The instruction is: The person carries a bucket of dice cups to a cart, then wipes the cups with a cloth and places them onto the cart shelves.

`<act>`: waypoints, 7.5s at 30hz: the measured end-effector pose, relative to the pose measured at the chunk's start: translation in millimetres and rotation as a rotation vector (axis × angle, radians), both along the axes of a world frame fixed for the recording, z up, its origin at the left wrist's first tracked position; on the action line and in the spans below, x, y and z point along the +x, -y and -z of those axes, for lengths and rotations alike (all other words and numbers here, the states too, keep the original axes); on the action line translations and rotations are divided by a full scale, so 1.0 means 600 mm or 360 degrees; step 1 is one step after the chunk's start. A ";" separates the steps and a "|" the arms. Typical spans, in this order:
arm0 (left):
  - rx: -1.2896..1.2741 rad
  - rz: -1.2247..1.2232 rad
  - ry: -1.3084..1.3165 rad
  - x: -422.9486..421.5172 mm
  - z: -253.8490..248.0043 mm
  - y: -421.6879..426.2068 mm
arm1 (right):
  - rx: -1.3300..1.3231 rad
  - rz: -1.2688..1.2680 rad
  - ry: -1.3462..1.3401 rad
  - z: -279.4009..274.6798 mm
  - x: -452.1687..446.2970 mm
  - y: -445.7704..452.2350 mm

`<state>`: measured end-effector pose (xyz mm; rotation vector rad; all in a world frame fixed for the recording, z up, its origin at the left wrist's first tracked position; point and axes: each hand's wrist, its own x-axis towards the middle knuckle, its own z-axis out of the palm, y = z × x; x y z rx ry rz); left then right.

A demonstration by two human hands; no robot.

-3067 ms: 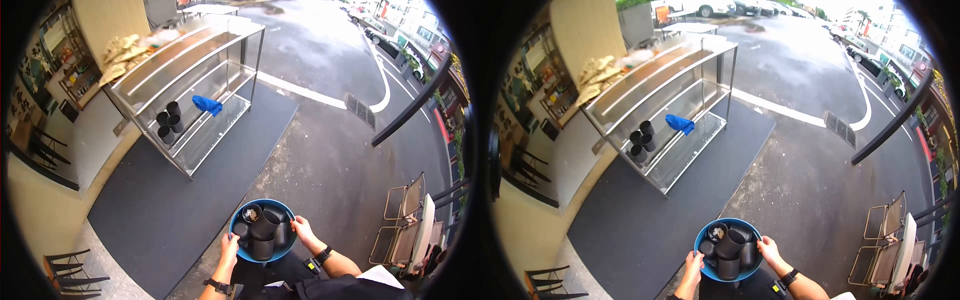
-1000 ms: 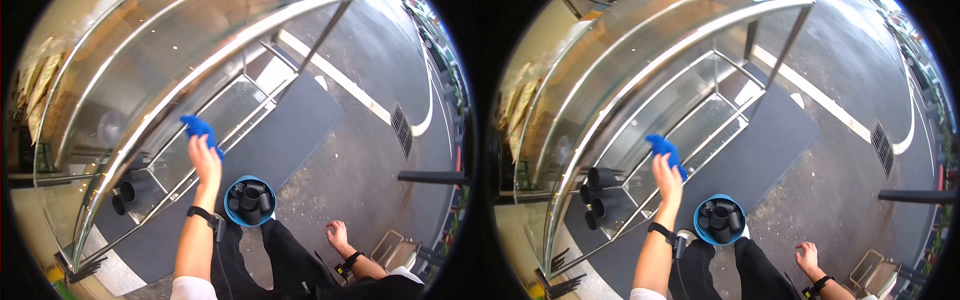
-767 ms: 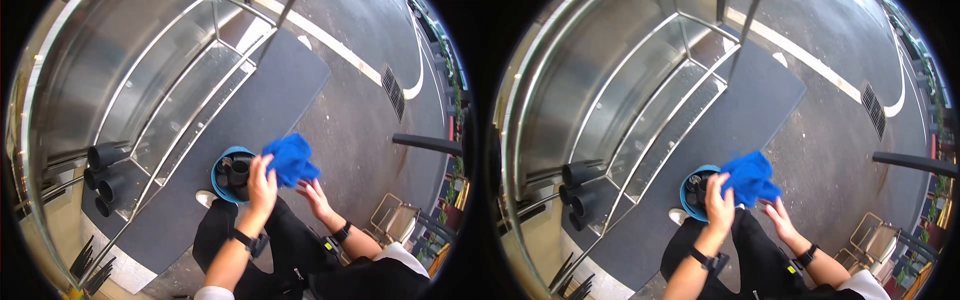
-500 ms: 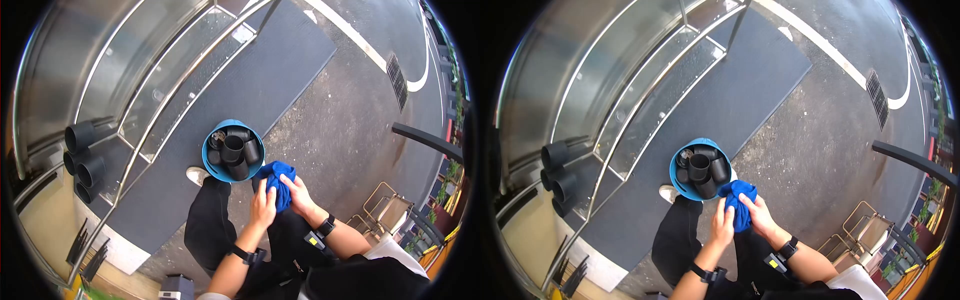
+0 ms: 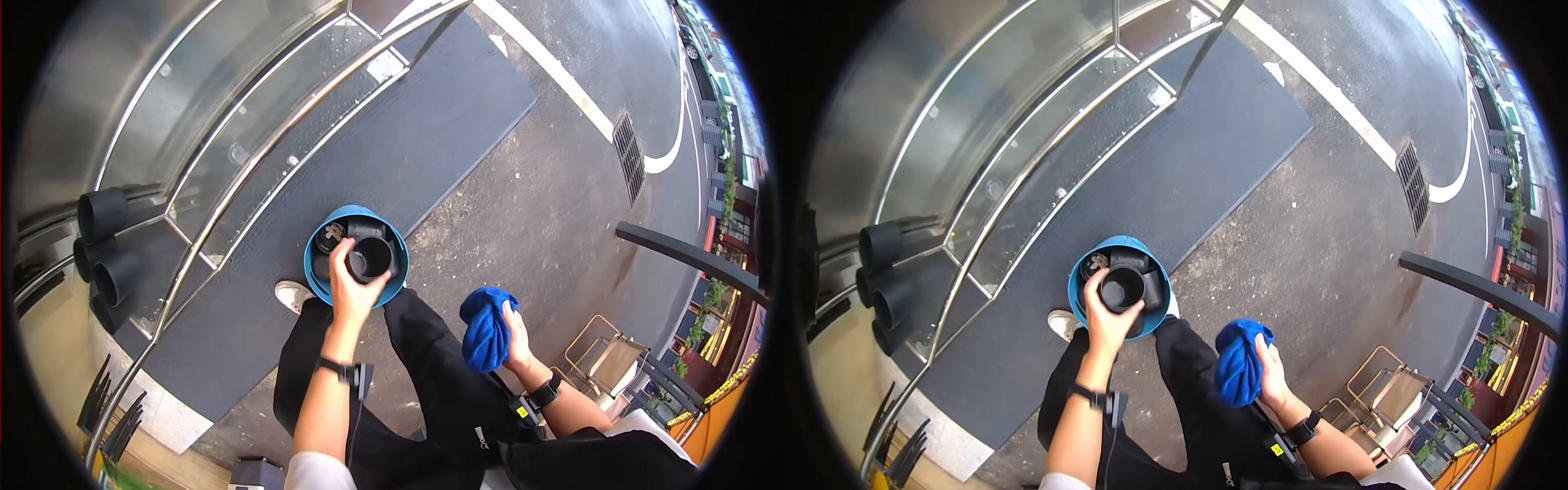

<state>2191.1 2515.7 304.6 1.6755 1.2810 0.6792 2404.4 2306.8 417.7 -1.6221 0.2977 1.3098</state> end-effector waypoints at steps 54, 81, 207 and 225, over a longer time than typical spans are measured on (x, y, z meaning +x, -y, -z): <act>-0.0233 0.0658 0.0446 -0.193 -0.793 0.154 | 0.2200 -0.3187 0.2080 -0.640 -0.159 -0.132; -0.0269 -0.0570 0.1102 -0.154 -0.781 0.263 | 0.2078 -0.2908 0.2348 -0.631 -0.172 -0.067; -0.0970 -0.1046 0.1535 -0.102 -0.432 0.215 | 0.1649 -0.1230 0.0687 -0.233 -0.221 -0.198; -0.0346 -0.0209 0.1004 -0.158 -0.376 0.053 | 0.1268 -0.0834 0.0646 -0.242 -0.261 -0.243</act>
